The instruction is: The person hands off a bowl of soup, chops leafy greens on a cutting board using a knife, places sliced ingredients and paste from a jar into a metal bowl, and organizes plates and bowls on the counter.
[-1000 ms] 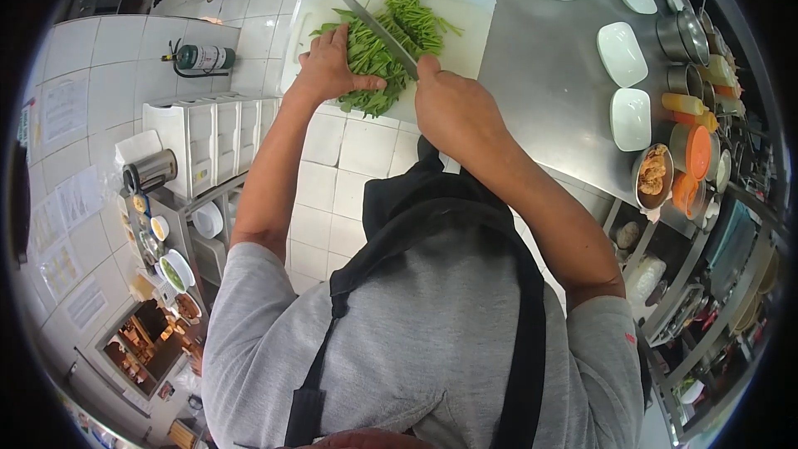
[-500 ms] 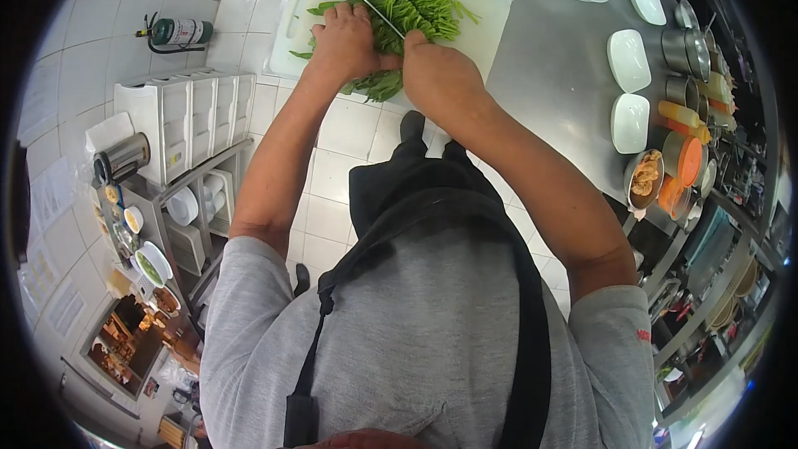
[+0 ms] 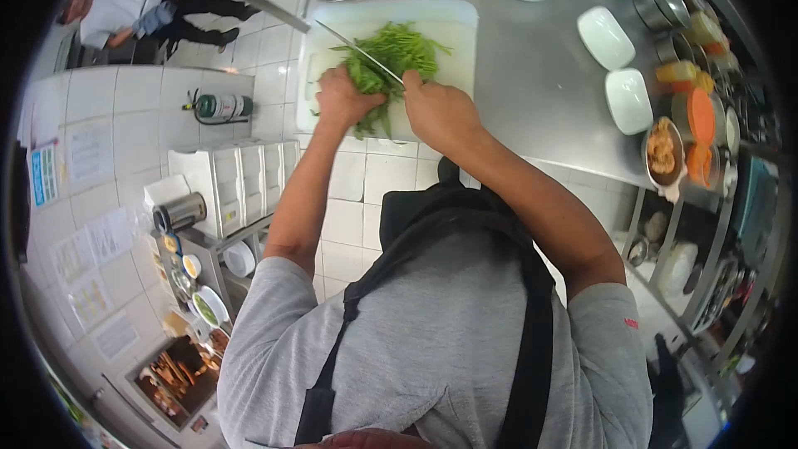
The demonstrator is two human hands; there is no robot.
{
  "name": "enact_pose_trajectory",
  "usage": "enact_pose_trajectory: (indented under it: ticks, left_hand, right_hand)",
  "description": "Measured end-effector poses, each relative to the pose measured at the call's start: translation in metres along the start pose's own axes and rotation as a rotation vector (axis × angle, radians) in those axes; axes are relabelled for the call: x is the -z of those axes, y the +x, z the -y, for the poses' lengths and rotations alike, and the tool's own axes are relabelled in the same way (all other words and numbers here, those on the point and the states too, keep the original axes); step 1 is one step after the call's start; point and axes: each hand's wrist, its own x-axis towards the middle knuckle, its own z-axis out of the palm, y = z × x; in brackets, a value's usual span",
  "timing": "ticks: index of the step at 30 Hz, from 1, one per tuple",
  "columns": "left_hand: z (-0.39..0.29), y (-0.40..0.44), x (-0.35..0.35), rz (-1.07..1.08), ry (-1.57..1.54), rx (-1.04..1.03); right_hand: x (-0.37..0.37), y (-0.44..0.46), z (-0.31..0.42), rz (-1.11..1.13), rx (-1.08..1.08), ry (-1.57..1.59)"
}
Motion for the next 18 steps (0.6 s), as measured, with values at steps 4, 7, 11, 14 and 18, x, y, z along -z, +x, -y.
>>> enact_pose_trajectory:
  ticks: [4, 7, 11, 14, 18]
  left_hand:
    - [0.032, 0.018, -0.028, -0.124, -0.093, -0.228]
    - [0.027, 0.018, -0.012, 0.056, -0.190, -0.178]
    - [0.026, 0.018, 0.012, 0.131, -0.350, -0.258]
    - [-0.016, 0.000, 0.052, 0.090, -0.038, -0.166]
    - [-0.076, -0.003, 0.065, -0.053, 0.232, -0.155]
  right_hand:
    - [0.045, -0.065, -0.044, -0.277, -0.108, 0.070]
    - [0.045, -0.109, -0.110, -0.294, -0.337, -0.007]
    - [0.009, -0.137, -0.202, -0.222, -0.447, -0.167]
    - [-0.009, -0.139, -0.234, -0.179, -0.466, -0.256]
    - [-0.034, -0.140, -0.247, -0.276, -0.425, -0.245]
